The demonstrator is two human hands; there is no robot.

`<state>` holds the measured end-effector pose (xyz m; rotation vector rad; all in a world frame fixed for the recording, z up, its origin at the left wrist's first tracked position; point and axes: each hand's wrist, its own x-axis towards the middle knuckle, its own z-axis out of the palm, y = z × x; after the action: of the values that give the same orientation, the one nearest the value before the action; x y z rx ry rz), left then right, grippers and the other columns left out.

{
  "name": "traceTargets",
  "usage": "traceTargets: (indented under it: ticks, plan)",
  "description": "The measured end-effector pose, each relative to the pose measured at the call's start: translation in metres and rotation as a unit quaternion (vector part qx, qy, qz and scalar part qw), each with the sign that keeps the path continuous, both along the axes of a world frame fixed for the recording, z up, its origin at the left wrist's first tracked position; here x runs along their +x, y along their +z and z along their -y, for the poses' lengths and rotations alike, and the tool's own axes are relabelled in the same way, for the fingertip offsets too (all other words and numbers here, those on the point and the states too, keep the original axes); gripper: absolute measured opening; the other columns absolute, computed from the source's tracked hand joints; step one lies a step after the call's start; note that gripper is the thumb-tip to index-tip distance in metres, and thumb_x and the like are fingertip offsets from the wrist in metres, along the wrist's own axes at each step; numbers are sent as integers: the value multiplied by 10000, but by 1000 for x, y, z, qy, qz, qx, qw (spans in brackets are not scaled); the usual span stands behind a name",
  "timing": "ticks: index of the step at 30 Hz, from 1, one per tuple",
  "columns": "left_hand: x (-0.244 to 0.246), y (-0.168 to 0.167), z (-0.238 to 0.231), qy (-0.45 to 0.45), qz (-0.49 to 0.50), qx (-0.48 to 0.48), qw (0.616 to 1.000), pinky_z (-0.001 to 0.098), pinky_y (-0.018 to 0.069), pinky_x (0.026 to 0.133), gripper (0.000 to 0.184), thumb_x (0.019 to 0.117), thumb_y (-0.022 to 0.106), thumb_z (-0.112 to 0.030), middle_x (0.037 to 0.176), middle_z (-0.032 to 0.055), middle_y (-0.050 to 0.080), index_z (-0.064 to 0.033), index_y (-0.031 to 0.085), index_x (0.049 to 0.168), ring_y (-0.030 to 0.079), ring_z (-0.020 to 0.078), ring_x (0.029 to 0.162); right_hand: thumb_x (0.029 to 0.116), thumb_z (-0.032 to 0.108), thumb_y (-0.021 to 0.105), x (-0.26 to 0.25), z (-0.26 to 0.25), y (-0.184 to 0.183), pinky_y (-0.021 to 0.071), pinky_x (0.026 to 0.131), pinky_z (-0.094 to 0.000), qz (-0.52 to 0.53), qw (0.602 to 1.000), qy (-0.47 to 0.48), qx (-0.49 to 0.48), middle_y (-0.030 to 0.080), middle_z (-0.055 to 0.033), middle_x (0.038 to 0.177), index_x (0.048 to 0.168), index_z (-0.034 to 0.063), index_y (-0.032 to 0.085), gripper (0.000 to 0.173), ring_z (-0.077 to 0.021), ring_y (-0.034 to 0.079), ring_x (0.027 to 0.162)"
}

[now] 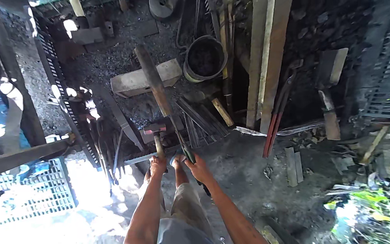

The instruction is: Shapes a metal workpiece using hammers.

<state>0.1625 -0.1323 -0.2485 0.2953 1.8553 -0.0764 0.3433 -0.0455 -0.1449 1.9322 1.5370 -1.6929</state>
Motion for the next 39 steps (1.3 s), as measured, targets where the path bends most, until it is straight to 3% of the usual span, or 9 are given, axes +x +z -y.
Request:
traceTargets:
  ticks: [4,7,14,23,25,28,30,34,39]
  plan:
    - [-4,-16,-2,28,56,20,998,602,512,1025,687,921,704,-488,1276,240,657,-8,537,1383,646,390,1201,1004,303,635,-8,-7,-2,556,966,-409,5,999,25,20,705,-127,1202,1506,79,499,566,-192,687,1059]
    - [-22,-17,-15,75,114,10,991,580,567,869,673,910,664,-624,1092,211,710,-18,670,1203,706,344,990,1010,326,613,-16,-15,-5,549,985,-422,22,997,57,51,703,-122,1230,1510,99,508,559,-201,684,1088]
    - [-47,-13,-52,444,299,41,843,482,625,642,398,1016,591,-293,909,206,689,-7,534,1286,705,322,710,991,374,606,-30,-13,-7,543,978,-447,59,991,66,105,680,-136,1226,1543,184,501,593,-250,656,1108]
    - [-57,-6,-75,499,311,60,806,353,570,511,302,1041,482,-237,889,183,696,-11,539,1233,653,230,586,1003,397,594,-31,-14,-13,540,993,-421,82,986,74,128,662,-143,1254,1544,137,492,609,-252,648,1125]
    - [-61,-5,-75,511,321,73,794,343,571,523,280,1043,457,-199,870,180,687,18,565,1183,653,223,600,1004,392,593,-33,-15,-10,544,978,-442,104,985,82,114,682,-151,1214,1478,86,555,566,-266,666,1086]
    - [-69,-11,-75,556,362,90,743,265,533,467,229,1036,406,-137,781,133,632,36,551,1076,592,157,519,1016,418,578,-44,-21,2,550,778,-483,162,981,88,65,685,-109,888,1120,63,681,383,-265,676,830]
    - [-73,-11,-82,580,365,72,725,231,496,402,172,1023,400,-123,670,77,553,6,512,997,533,122,437,1038,468,525,-46,-27,9,555,775,-517,196,974,107,29,690,-123,870,1105,66,665,431,-294,694,840]
    - [-76,18,-76,536,318,74,778,248,493,404,162,1051,494,-176,602,40,512,-30,525,989,521,119,431,1035,573,452,-42,-36,21,568,814,-566,238,961,138,11,717,-151,998,1242,97,602,541,-344,716,968]
    - [-92,133,-22,350,213,150,900,353,547,444,322,963,629,-74,702,107,577,0,486,1242,582,199,488,1013,431,523,-37,-44,34,569,847,-579,213,968,134,-10,693,-206,1109,1215,24,603,461,-370,700,1045]
